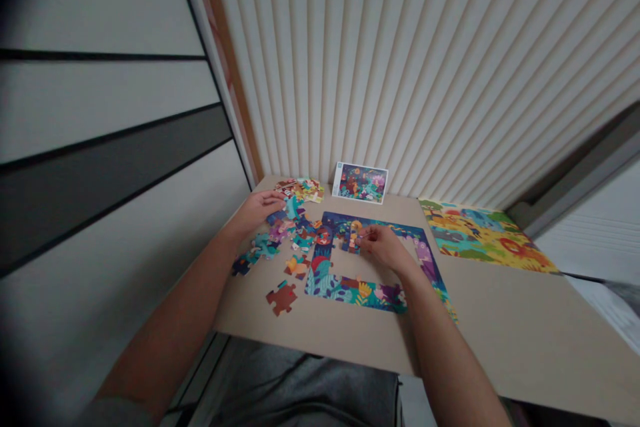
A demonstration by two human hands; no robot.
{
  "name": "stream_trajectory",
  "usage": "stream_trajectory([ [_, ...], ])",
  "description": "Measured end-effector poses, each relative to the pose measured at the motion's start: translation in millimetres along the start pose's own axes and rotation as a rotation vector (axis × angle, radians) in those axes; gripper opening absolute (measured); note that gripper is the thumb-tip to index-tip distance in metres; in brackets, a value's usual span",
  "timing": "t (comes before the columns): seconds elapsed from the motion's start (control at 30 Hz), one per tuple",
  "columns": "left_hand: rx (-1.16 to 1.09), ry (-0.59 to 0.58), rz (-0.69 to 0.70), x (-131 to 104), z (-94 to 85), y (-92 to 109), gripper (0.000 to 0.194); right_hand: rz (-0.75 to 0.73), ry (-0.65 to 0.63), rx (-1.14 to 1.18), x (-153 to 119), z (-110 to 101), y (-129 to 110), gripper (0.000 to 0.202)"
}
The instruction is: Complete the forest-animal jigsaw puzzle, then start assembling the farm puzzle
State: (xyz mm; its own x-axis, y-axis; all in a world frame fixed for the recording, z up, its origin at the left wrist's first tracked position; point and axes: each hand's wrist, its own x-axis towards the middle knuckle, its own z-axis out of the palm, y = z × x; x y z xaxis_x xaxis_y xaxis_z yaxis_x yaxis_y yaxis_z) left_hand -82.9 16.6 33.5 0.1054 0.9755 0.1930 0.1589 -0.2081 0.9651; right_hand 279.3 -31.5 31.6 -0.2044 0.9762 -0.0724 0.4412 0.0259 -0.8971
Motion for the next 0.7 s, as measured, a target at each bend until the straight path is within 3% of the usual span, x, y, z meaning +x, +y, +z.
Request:
stream_trajectory([
  [0.2,0.034,-0.001,0.003,-0.9,-0.5,0.3,0.038,-0.007,-0.142,-0.006,-0.5,8.4,7.8,0.034],
  [0.4,0.02,-0.004,-0.017,-0.3,0.0,0.0,0.039,-0.103,-0.022,-0.199,5.1,22.5,15.8,0.023],
  [0.7,0.017,0.001,-0.002,-3.4,0.9,5.6,0.038,-0.181,0.044,-0.363,-3.5,28.3,3.3,0.021],
])
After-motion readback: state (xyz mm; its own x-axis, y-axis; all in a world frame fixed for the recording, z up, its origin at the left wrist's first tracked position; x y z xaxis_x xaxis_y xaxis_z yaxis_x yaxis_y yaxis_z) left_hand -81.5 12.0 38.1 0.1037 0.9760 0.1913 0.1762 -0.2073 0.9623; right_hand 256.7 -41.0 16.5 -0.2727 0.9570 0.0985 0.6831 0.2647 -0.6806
